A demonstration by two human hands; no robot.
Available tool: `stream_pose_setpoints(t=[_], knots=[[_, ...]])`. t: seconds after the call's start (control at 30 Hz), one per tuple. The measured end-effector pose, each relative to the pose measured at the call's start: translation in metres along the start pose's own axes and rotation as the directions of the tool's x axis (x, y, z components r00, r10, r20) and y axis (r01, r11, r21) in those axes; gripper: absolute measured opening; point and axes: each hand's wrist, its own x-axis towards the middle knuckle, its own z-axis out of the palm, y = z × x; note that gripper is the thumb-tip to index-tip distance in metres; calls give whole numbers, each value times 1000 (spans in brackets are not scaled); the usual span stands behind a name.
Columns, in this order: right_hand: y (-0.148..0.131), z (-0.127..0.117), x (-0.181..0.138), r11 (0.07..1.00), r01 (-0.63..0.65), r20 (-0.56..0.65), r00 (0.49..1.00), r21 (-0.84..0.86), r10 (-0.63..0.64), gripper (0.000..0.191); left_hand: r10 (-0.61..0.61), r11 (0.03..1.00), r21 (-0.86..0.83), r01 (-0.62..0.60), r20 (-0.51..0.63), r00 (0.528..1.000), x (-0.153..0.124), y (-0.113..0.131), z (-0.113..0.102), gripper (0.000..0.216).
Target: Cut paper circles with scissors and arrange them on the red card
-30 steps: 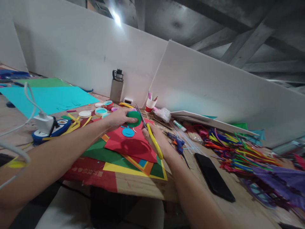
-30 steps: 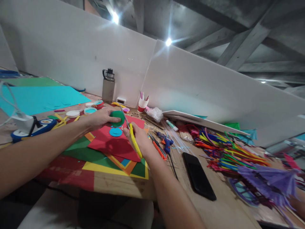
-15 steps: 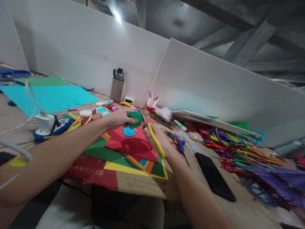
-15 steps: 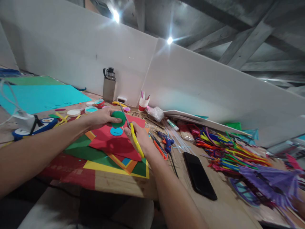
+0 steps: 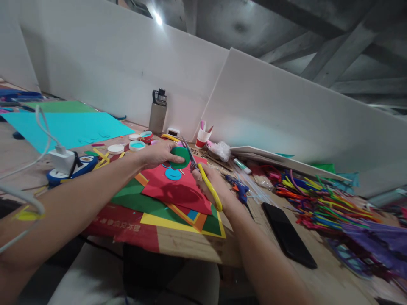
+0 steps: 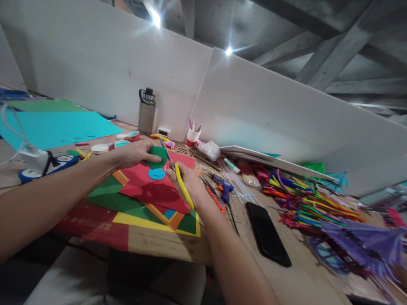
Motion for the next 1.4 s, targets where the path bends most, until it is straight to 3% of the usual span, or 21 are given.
stream_pose_setpoints(t=[0.3,0.77,1.0,1.07,1.17,1.23,1.3,1.4], knots=[[7,-3,4,991,69,77,995,-114,-60,43,-8,982,190,-25,172,985,1,2,-3,19],[3,-6,2,993,66,88,994,-94,-57,40,17,944,322,-73,173,985,4,3,-12,18],[18,5,9,988,-1,-119,993,154,20,37,8,831,550,-89,148,989,6,-2,-3,18],[20,8,10,965,14,-140,990,263,24,41,11,804,581,-127,198,980,5,-4,6,19],[20,10,8,932,38,-98,995,360,-3,46,4,811,560,-171,288,958,5,-7,16,18],[18,11,7,925,53,-96,995,376,-18,42,-26,814,566,-128,256,966,4,-8,21,16],[15,11,6,907,75,-149,989,415,-13,39,-28,846,528,-75,185,982,3,-8,24,18],[14,12,9,840,134,-308,951,526,40,36,71,957,274,-100,113,991,0,-12,30,25]])
